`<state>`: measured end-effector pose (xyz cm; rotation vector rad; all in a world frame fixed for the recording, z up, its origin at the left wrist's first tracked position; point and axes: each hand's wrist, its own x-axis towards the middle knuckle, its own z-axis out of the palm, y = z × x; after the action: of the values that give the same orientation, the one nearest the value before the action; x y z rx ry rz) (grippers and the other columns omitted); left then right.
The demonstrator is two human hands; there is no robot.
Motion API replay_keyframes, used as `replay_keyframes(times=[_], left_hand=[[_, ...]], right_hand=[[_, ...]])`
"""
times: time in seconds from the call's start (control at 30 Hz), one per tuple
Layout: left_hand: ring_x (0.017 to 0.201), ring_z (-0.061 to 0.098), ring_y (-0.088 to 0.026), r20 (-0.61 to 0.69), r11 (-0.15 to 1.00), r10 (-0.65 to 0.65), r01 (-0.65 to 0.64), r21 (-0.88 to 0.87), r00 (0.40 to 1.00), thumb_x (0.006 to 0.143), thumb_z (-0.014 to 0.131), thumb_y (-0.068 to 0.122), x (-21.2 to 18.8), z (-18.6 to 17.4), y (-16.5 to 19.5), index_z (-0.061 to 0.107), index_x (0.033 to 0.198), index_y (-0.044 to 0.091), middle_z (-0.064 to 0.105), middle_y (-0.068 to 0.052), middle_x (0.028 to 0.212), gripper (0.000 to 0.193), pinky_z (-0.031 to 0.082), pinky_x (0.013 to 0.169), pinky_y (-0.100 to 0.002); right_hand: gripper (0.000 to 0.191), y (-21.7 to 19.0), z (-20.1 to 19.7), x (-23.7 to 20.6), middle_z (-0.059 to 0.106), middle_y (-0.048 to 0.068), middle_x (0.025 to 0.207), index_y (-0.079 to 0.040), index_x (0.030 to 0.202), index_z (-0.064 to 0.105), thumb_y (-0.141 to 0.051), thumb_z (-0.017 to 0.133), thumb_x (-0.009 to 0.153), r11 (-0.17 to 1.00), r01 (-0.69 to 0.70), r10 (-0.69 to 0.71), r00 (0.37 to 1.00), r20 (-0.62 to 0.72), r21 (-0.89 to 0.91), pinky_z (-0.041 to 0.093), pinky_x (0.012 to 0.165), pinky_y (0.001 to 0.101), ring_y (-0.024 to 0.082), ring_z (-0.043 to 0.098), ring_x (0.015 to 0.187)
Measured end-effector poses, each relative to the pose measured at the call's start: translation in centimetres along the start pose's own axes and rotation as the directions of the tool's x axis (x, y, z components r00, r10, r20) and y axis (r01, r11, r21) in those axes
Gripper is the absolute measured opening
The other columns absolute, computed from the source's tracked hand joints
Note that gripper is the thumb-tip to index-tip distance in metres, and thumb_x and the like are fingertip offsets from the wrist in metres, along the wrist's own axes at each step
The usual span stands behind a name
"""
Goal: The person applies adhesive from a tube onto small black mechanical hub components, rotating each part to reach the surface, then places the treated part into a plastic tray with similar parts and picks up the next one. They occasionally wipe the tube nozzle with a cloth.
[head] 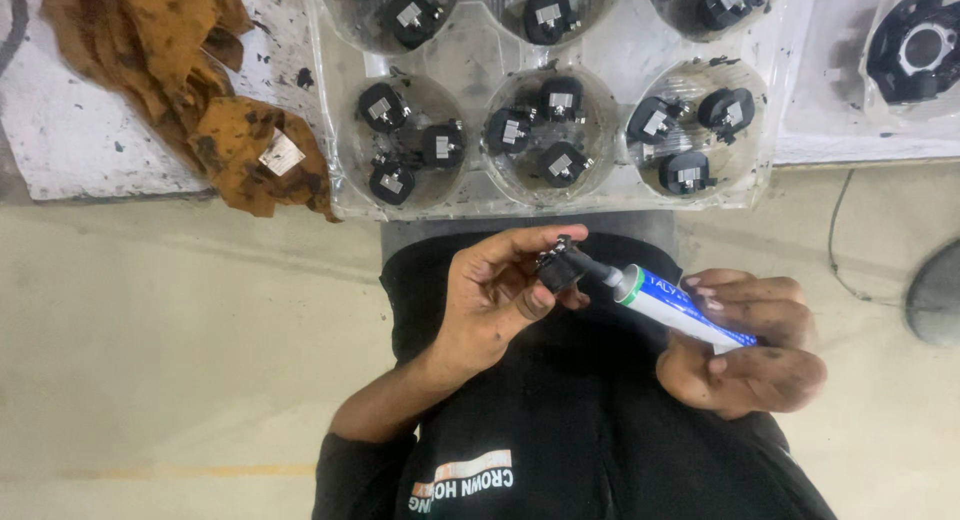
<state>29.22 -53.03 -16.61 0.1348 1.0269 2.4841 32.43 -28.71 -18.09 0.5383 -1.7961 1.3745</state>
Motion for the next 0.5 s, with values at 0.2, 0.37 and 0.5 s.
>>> replay_keyframes(times=[0.2, 0.37, 0.5], left_hand=[[0.103, 0.072, -0.017, -0.006, 0.999, 0.007, -0.007, -0.042, 1.0, 0.104, 0.075, 0.023, 0.1, 0.1, 0.1, 0.061, 0.144, 0.004, 0.064, -0.015, 0.141, 0.046, 0.064, 0.092, -0.033], [0.095, 0.071, -0.017, 0.02, 0.988, -0.019, 0.022, -0.155, 1.0, 0.104, 0.075, 0.027, -0.2, -0.7, -0.9, 0.062, 0.144, 0.004, 0.065, -0.016, 0.137, 0.048, 0.067, 0.089, -0.036], [0.089, 0.071, -0.016, -0.025, 0.997, -0.027, 0.025, -0.08, 0.999, 0.103, 0.077, 0.022, 0.2, -0.3, 0.2, 0.062, 0.139, 0.002, 0.068, -0.017, 0.135, 0.044, 0.064, 0.084, -0.033]], right_hand=[[0.042, -0.1, -0.5, 0.1, 0.06, 0.016, 0.092, -0.012, 0.095, 0.044, -0.009, 0.082, 0.078, 1.0, -0.001, 0.0, 0.997, 0.075, 0.002, 0.069, 0.072, 0.0425, 0.028, 0.069, 0.092], [0.041, -1.4, -1.0, 0.9, 0.061, 0.017, 0.093, -0.012, 0.093, 0.043, 0.002, 0.079, 0.079, 0.993, -0.087, 0.097, 0.985, 0.144, -0.076, 0.07, 0.074, 0.0447, 0.028, 0.069, 0.092], [0.04, -1.5, 0.2, 1.3, 0.062, 0.016, 0.09, -0.012, 0.094, 0.042, -0.006, 0.079, 0.08, 0.98, -0.151, 0.157, 0.987, 0.041, -0.127, 0.069, 0.073, 0.0447, 0.029, 0.068, 0.088]])
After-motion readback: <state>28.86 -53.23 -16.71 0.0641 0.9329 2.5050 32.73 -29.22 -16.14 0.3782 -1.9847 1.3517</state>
